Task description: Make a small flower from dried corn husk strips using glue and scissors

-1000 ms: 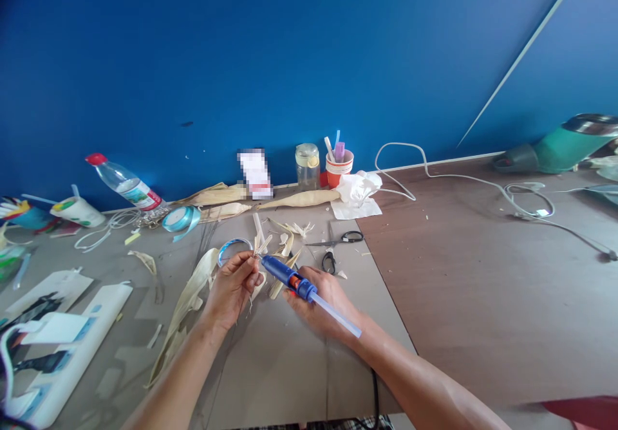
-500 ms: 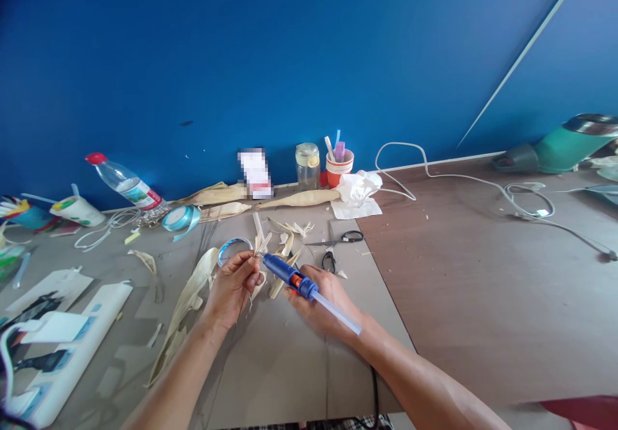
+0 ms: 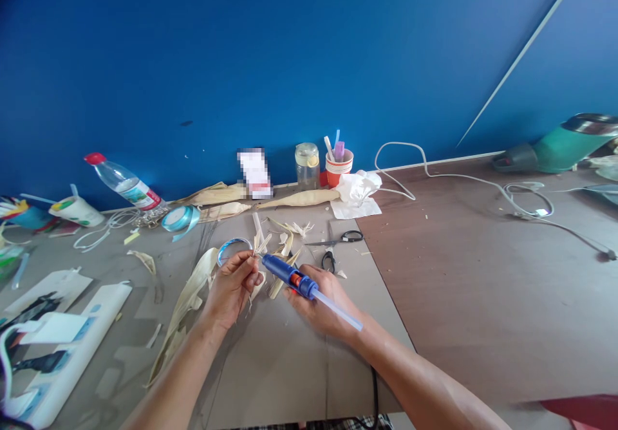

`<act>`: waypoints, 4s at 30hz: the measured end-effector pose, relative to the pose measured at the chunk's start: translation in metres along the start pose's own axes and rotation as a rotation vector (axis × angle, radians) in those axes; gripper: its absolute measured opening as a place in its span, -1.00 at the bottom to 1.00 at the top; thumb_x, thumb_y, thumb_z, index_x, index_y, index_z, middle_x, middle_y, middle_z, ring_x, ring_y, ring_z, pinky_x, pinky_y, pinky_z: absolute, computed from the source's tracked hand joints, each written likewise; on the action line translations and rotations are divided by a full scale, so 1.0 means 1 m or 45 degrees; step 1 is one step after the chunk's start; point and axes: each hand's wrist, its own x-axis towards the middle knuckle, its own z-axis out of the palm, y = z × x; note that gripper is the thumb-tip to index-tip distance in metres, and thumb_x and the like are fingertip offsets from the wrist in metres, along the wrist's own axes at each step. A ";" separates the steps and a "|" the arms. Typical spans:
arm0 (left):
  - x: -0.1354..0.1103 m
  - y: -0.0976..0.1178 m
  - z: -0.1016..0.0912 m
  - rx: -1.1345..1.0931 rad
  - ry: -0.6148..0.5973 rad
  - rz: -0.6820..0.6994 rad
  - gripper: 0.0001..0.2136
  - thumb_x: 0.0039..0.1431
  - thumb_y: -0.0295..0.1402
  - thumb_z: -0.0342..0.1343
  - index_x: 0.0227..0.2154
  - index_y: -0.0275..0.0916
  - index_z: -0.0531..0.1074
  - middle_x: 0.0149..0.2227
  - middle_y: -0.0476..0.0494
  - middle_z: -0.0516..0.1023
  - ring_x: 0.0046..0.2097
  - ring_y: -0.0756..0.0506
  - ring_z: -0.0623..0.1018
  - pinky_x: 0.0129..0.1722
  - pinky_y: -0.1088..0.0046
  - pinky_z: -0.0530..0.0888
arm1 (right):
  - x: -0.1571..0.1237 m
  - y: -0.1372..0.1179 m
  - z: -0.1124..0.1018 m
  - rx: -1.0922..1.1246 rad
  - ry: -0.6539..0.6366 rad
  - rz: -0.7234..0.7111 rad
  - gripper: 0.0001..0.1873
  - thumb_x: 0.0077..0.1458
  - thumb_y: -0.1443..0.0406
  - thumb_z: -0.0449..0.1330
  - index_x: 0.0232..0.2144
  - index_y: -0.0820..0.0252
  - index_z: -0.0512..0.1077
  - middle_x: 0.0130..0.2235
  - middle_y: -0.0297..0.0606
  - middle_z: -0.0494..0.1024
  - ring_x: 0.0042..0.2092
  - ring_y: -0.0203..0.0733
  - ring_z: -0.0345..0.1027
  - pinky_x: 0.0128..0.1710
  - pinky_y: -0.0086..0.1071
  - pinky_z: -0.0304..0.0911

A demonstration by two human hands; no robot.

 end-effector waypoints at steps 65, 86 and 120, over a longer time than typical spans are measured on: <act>-0.006 0.004 -0.001 -0.143 -0.122 -0.042 -0.84 -0.11 -0.39 0.27 -0.44 -0.26 0.43 -0.58 0.08 0.40 -0.63 0.15 0.29 -0.51 0.55 0.34 | 0.052 -0.039 0.023 0.561 0.098 0.143 -0.78 0.00 0.20 0.10 -0.41 0.26 0.42 -0.46 -0.35 0.41 -0.41 -0.32 0.24 -0.39 -0.45 0.15; -0.008 0.004 0.005 -0.122 -0.168 -0.028 -0.81 -0.11 -0.37 0.28 -0.47 -0.27 0.36 -0.62 0.12 0.35 -0.65 0.17 0.22 -0.52 0.56 0.28 | 0.056 -0.036 0.033 0.903 0.200 0.367 -0.81 -0.13 0.26 0.15 -0.66 0.21 0.26 -0.63 -0.47 0.20 -0.55 -0.39 0.00 -0.52 -0.44 -0.07; -0.005 0.003 -0.001 -0.167 -0.160 -0.071 -0.84 -0.09 -0.40 0.26 -0.43 -0.27 0.41 -0.61 0.10 0.33 -0.64 0.19 0.19 -0.54 0.61 0.26 | 0.053 -0.038 0.029 1.132 0.075 0.372 -0.91 -0.18 0.32 0.19 -0.55 0.25 0.43 -0.55 -0.39 0.40 -0.48 -0.38 0.17 -0.40 -0.43 0.08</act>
